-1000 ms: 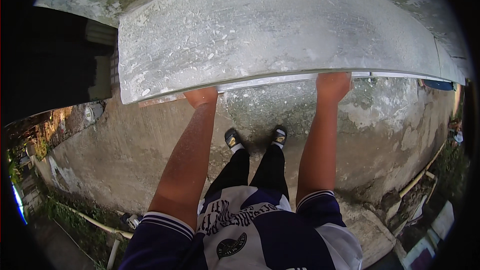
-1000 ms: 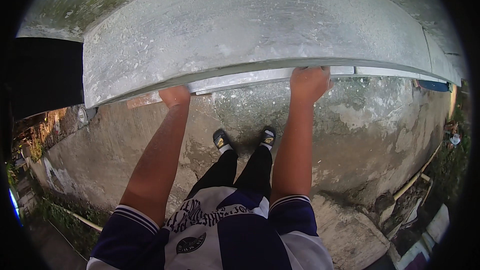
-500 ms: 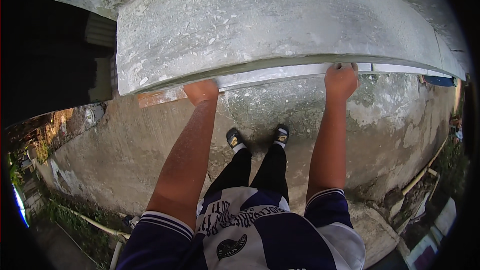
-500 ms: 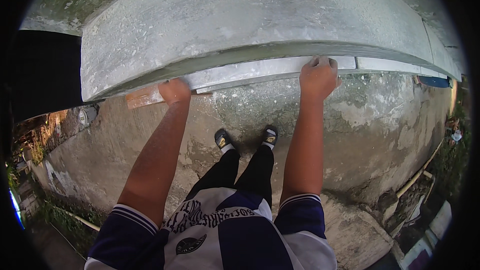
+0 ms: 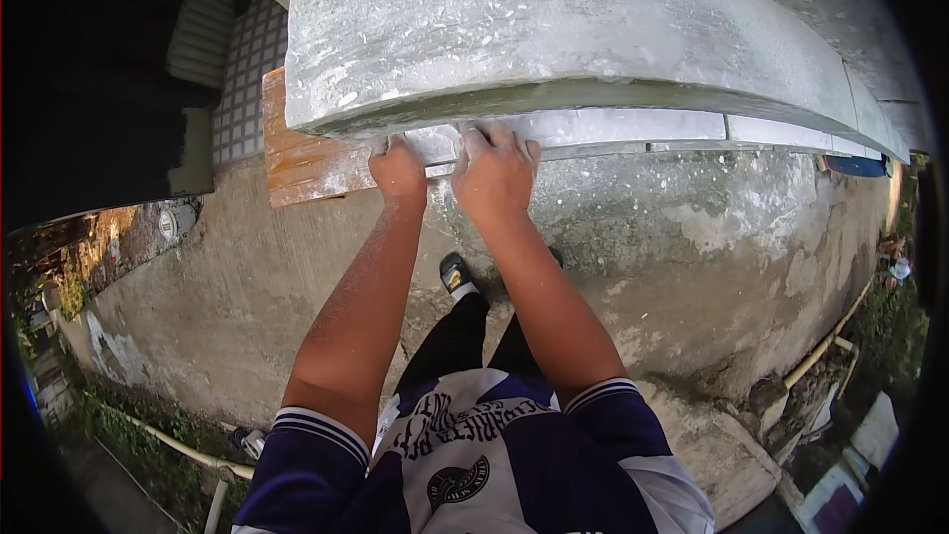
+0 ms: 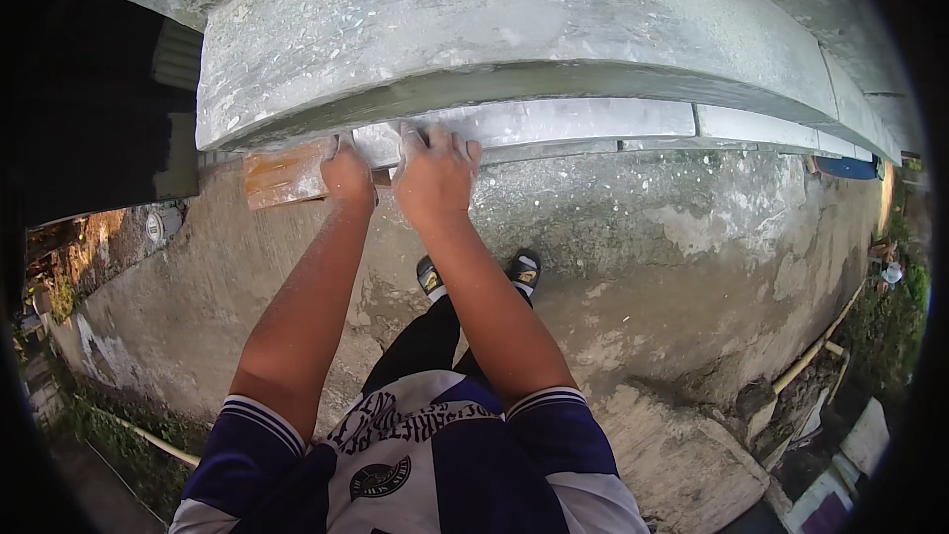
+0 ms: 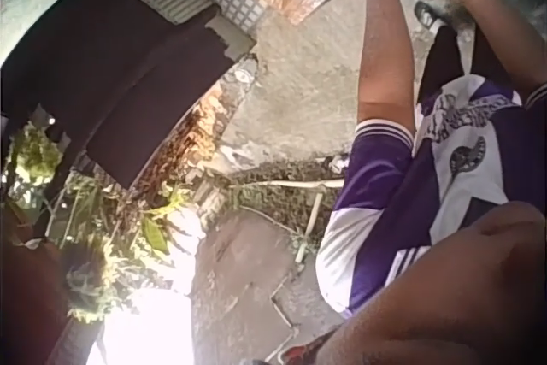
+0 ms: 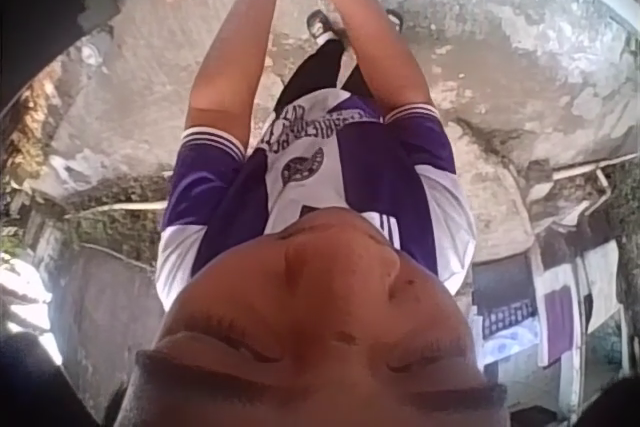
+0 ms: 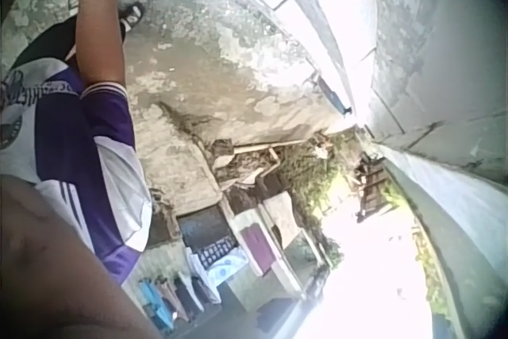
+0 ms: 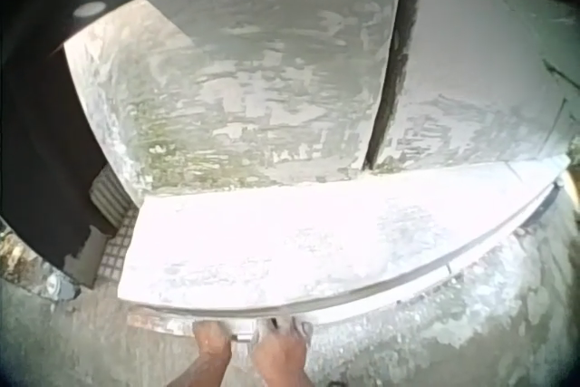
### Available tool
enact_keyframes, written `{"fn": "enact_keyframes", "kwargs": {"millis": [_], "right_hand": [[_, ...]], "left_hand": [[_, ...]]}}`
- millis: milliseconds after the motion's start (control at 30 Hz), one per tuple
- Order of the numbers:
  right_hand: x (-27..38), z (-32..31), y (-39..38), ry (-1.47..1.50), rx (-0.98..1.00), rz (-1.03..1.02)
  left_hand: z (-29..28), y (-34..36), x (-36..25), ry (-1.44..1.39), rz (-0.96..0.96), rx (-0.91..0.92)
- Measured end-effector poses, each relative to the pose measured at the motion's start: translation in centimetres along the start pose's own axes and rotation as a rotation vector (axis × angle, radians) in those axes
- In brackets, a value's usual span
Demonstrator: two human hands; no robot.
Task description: Applying putty or plaster to the seams between concrete blocks using a putty knife.
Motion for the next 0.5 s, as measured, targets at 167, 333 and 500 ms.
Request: {"fn": "enact_keyframes", "kwargs": {"millis": [167,333,500], "right_hand": [[-12.4,-9.1,0.4,-0.364,-0.286,0.379],[-9.3,-5.8,-1.2,-0.265,-0.253,0.301],[3.9,4.8,-1.9,-0.072,-0.003,0.036]], "left_hand": [[-0.4,-1.3,-0.7,-0.224,-0.153,0.071],[-1.1,-4.1,-2.8,-0.400,-0.315,0.186],[-2.3,-4.0,-3.0,-0.324,-0.124,0.285]]}}
Point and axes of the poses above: each hand's wrist, its own y-axis towards the middle knuckle, its own z-axis out of the palm, x = y × z, the point moved 10 cm from there along y, towards the middle knuckle, and after that the axes turned 2 degrees about y, right-handed, at the moved point
